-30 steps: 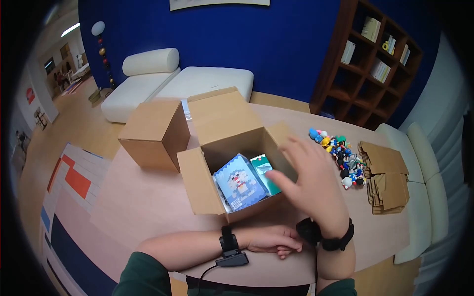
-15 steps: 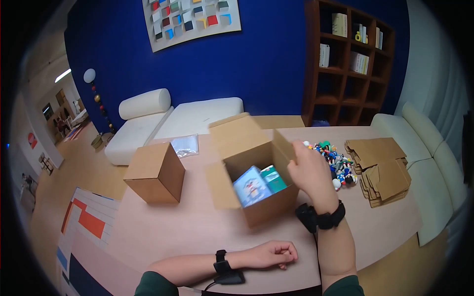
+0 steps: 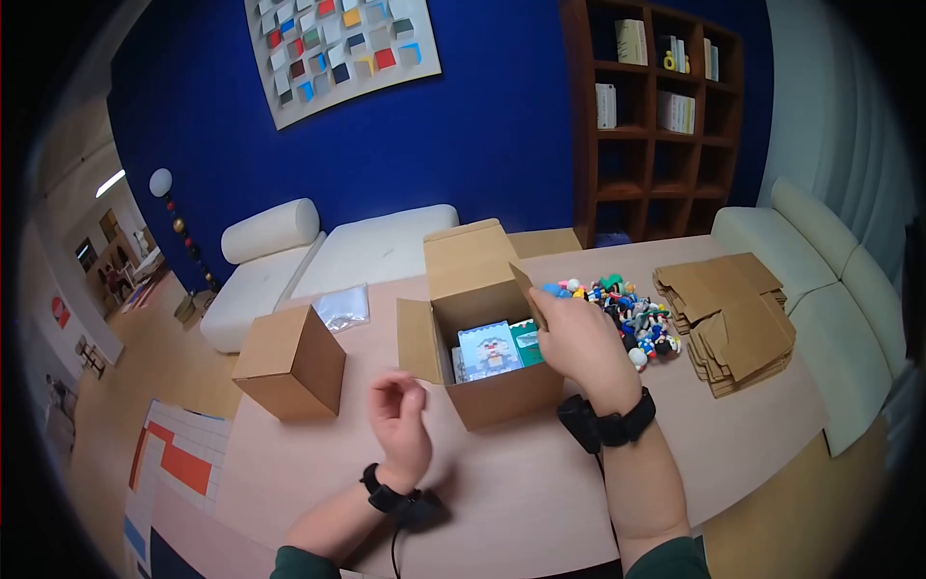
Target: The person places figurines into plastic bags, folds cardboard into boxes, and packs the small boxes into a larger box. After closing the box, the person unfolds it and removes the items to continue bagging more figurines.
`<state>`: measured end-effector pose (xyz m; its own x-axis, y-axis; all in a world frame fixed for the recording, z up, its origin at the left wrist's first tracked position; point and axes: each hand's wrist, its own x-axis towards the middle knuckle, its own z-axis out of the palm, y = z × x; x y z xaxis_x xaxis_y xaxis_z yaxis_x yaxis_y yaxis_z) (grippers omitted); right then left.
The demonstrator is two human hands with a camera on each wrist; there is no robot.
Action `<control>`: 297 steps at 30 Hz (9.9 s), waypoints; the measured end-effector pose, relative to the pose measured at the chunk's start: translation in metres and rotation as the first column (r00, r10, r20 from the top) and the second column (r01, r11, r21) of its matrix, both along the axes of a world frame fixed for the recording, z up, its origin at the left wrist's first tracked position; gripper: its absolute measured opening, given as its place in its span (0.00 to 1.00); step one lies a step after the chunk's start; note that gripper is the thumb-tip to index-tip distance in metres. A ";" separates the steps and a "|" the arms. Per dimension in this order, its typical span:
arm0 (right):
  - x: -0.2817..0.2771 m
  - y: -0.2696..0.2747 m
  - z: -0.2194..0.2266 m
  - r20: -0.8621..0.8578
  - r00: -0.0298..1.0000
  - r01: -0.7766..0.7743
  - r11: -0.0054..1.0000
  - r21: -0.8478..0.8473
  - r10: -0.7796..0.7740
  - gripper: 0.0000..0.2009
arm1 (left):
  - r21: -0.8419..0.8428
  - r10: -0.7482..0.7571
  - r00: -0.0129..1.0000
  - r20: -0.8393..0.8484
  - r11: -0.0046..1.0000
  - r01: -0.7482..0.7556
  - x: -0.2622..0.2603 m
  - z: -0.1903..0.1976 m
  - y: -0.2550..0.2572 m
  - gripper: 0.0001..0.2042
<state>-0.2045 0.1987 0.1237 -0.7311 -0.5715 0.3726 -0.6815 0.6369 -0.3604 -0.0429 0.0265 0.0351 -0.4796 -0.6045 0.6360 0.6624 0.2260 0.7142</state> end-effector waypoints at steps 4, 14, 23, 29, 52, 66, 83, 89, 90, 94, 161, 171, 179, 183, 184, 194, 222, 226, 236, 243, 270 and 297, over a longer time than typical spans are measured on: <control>0.000 0.004 -0.001 -0.028 0.998 -0.051 0.996 -0.069 0.050 0.09 | -0.121 0.221 0.972 -0.085 0.966 -0.230 -0.010 0.028 -0.026 0.17; 0.020 -0.005 -0.002 0.012 0.966 -0.255 0.964 -0.076 0.257 0.16 | 0.345 -0.334 0.920 0.207 0.905 0.251 -0.011 0.028 -0.056 0.23; 0.033 -0.015 0.017 0.274 0.894 -0.381 0.923 0.053 0.354 0.23 | 0.140 -0.071 0.845 0.530 0.990 -0.005 -0.017 0.029 -0.057 0.44; 0.021 -0.016 -0.005 0.276 0.832 -0.458 0.876 -0.150 0.481 0.17 | 0.271 -0.345 0.859 0.379 0.929 0.254 -0.021 0.024 -0.067 0.37; 0.033 0.025 0.037 0.002 0.924 -0.382 0.921 -0.081 0.383 0.26 | -0.526 -0.054 0.732 0.679 0.660 0.537 0.031 0.106 -0.057 0.27; 0.041 0.012 0.034 0.088 0.923 -0.377 0.926 0.017 0.374 0.15 | -0.709 0.219 0.728 0.650 0.519 0.477 0.031 0.096 -0.045 0.21; 0.041 0.009 0.017 0.018 0.925 -0.379 0.925 -0.006 0.379 0.20 | -0.282 0.040 0.671 0.741 0.925 0.256 0.009 0.077 -0.070 0.18; 0.027 -0.005 0.020 -0.047 0.999 -0.011 0.987 -0.159 0.003 0.19 | -0.550 0.469 0.478 0.742 0.834 0.035 0.041 0.114 -0.052 0.13; 0.030 -0.004 0.022 0.072 0.996 -0.040 0.993 -0.107 0.048 0.21 | -0.509 0.434 0.496 0.752 0.861 0.019 0.041 0.117 -0.053 0.11; 0.046 -0.002 0.028 0.139 0.988 -0.078 0.995 0.064 0.069 0.29 | -0.636 0.493 0.732 0.469 0.764 -0.107 0.014 0.075 -0.083 0.20; -0.004 -0.085 -0.140 0.330 0.622 -0.374 0.640 -0.672 0.710 0.59 | -0.044 -0.002 0.876 0.483 0.999 0.027 -0.015 -0.046 -0.074 0.54; -0.021 -0.091 -0.160 0.448 0.552 0.033 0.518 -0.854 0.703 0.15 | 0.269 0.139 0.925 0.353 0.932 -0.242 -0.003 -0.056 -0.085 0.18; -0.025 -0.096 -0.158 0.476 0.686 0.001 0.653 -0.758 0.551 0.11 | 0.235 0.145 0.938 0.315 0.946 -0.225 0.003 -0.064 -0.088 0.16; -0.037 -0.103 -0.178 0.451 0.669 0.030 0.585 -0.811 0.591 0.10 | 0.320 0.116 0.966 0.233 0.928 -0.189 0.001 -0.057 -0.088 0.16; -0.039 -0.104 -0.181 0.433 0.698 0.035 0.577 -0.816 0.570 0.10 | 0.309 0.160 0.964 0.212 0.925 -0.221 0.000 -0.056 -0.090 0.15; -0.031 -0.103 -0.170 0.400 0.747 0.048 0.557 -0.829 0.531 0.20 | -0.280 0.637 0.763 -0.112 0.716 -0.639 0.013 -0.011 -0.095 0.15; 0.028 -0.113 -0.077 0.104 0.666 -0.726 0.673 -0.137 0.739 0.17 | 0.148 -0.743 0.448 0.498 0.581 0.800 -0.012 -0.058 -0.012 0.18; 0.024 -0.118 -0.104 0.122 0.713 -0.698 0.716 0.030 0.690 0.17 | 0.144 -0.760 0.433 0.485 0.557 0.818 -0.013 -0.063 -0.010 0.17; 0.013 -0.048 -0.120 0.249 0.844 -0.454 0.880 -0.136 0.474 0.24 | 0.036 -0.691 0.510 0.512 0.610 0.791 -0.013 -0.060 -0.012 0.19; 0.016 -0.043 -0.126 0.461 0.826 -0.273 0.946 -0.177 0.324 0.28 | 0.301 -0.745 0.403 0.531 0.611 0.732 -0.008 -0.047 -0.014 0.16; -0.009 -0.002 -0.142 0.413 0.260 0.025 0.421 -0.907 0.873 0.30 | 0.669 -0.755 0.606 0.250 0.587 0.456 -0.020 -0.052 -0.014 0.25; -0.025 0.012 -0.134 0.624 0.023 0.202 0.608 -0.768 0.781 0.17 | 0.522 -0.744 0.611 0.271 0.647 0.556 -0.016 -0.056 -0.007 0.31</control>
<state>-0.2295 0.2112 -0.0101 -0.4969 -0.8649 -0.0711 0.4656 -0.1965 -0.8629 -0.0587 0.0191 -0.0213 -0.9876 -0.1410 0.0689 0.1277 -0.4666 0.8752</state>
